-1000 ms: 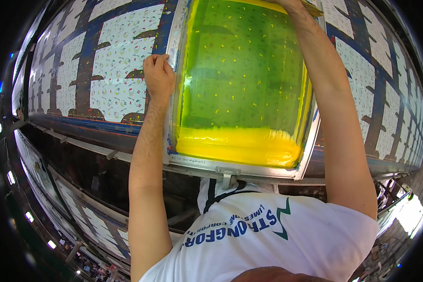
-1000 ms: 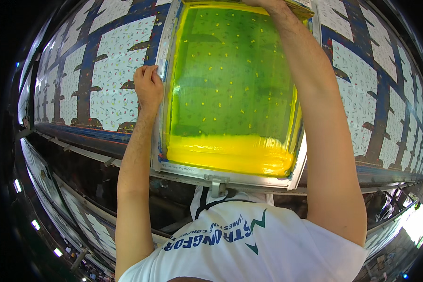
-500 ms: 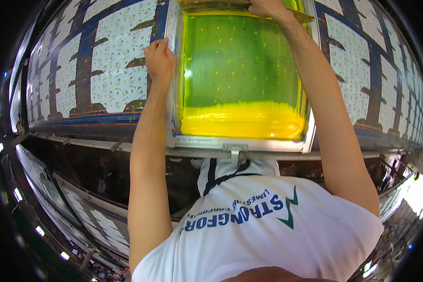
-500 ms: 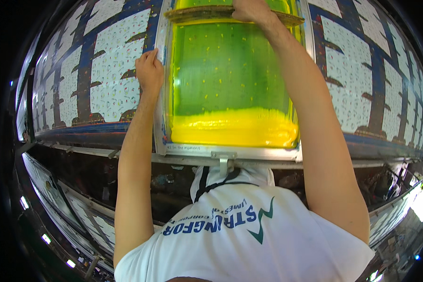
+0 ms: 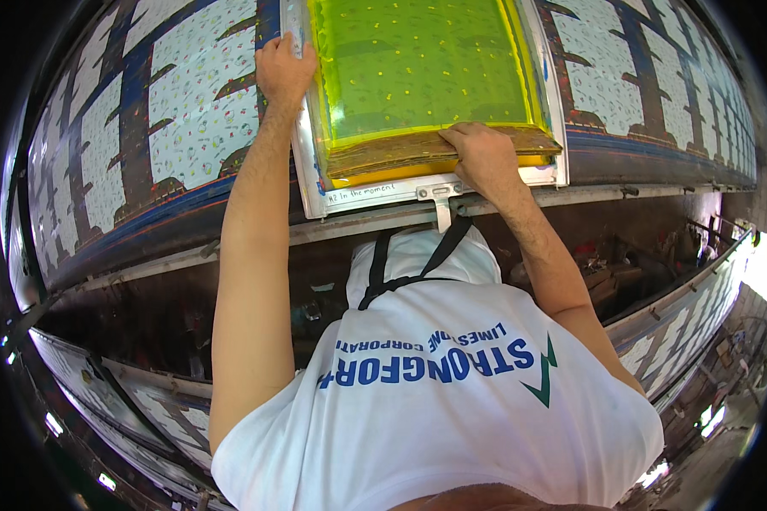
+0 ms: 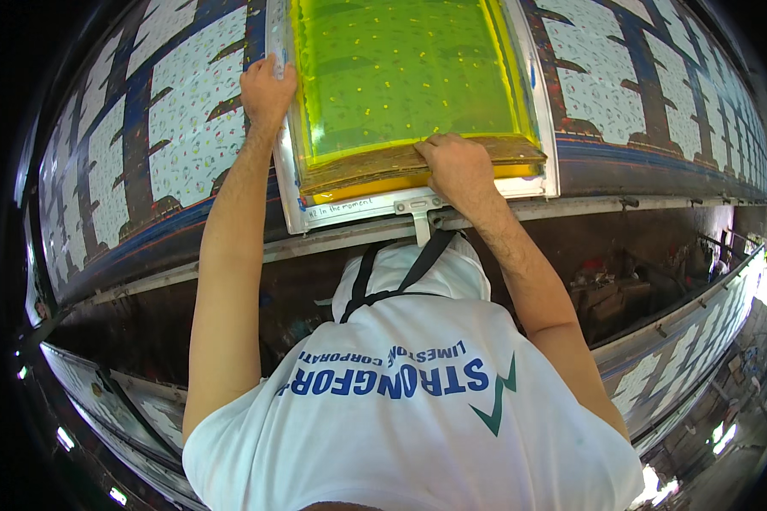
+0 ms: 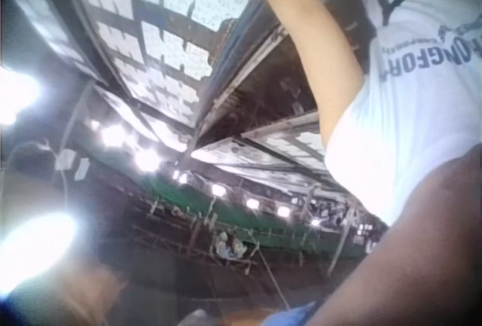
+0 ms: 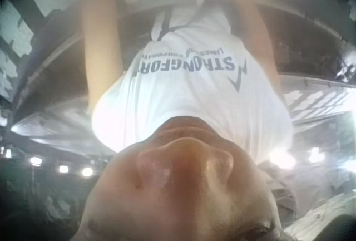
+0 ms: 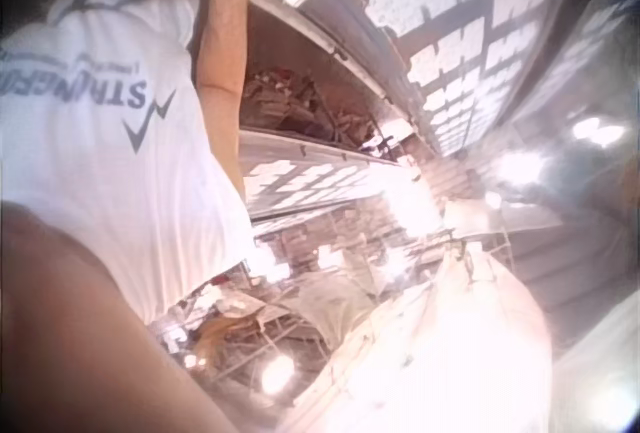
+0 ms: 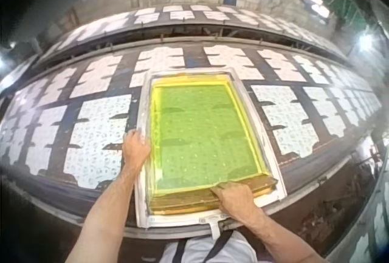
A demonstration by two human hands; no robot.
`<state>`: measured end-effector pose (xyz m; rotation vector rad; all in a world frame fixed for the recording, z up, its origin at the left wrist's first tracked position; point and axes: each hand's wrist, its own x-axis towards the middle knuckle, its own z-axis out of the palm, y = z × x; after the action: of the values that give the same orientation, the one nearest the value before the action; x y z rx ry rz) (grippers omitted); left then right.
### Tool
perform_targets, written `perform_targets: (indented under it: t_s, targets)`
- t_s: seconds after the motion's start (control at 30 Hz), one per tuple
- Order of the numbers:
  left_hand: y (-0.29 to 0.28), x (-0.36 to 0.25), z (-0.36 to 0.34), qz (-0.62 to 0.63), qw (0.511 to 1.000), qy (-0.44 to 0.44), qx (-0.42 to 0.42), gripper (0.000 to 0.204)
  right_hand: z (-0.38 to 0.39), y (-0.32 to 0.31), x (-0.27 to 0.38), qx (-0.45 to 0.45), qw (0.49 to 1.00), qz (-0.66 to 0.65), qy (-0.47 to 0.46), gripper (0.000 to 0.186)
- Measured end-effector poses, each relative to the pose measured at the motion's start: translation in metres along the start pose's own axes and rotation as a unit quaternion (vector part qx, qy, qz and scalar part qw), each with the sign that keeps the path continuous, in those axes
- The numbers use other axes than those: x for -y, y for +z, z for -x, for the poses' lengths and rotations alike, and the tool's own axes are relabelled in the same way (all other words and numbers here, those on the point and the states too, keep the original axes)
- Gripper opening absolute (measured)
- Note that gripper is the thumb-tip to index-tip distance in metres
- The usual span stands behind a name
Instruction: The person uses a squeegee to pull green ink across a screen-printing frame repeatedly, spreading the ink evenly over the mesh. The person holds the frame steady with one hand while pulling the squeegee with the other, then resets the squeegee and repeats the motion.
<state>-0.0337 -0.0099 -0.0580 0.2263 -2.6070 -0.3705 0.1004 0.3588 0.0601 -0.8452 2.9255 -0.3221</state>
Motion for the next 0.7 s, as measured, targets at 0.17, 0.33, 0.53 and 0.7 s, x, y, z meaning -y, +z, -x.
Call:
perform_targets:
  t_s: [0.17,0.33,0.53,0.7]
  targets:
    - [-0.004,-0.003,-0.004,-0.017,1.0,0.001,0.014,0.056,-0.004,-0.005,-0.014,-0.007,0.999,-0.014,-0.03,0.025]
    - [0.0,-0.011,-0.005,-0.023,1.0,0.001,-0.001,0.056,0.013,-0.01,-0.019,0.031,0.999,-0.017,-0.027,0.018]
    - [-0.01,-0.001,-0.014,-0.025,1.0,-0.013,0.003,0.052,0.043,-0.018,-0.007,0.038,0.994,-0.076,-0.062,0.034]
    - [0.001,-0.008,-0.021,-0.052,0.998,-0.042,0.016,0.049,0.061,-0.039,-0.052,0.123,0.967,-0.2,-0.103,0.058]
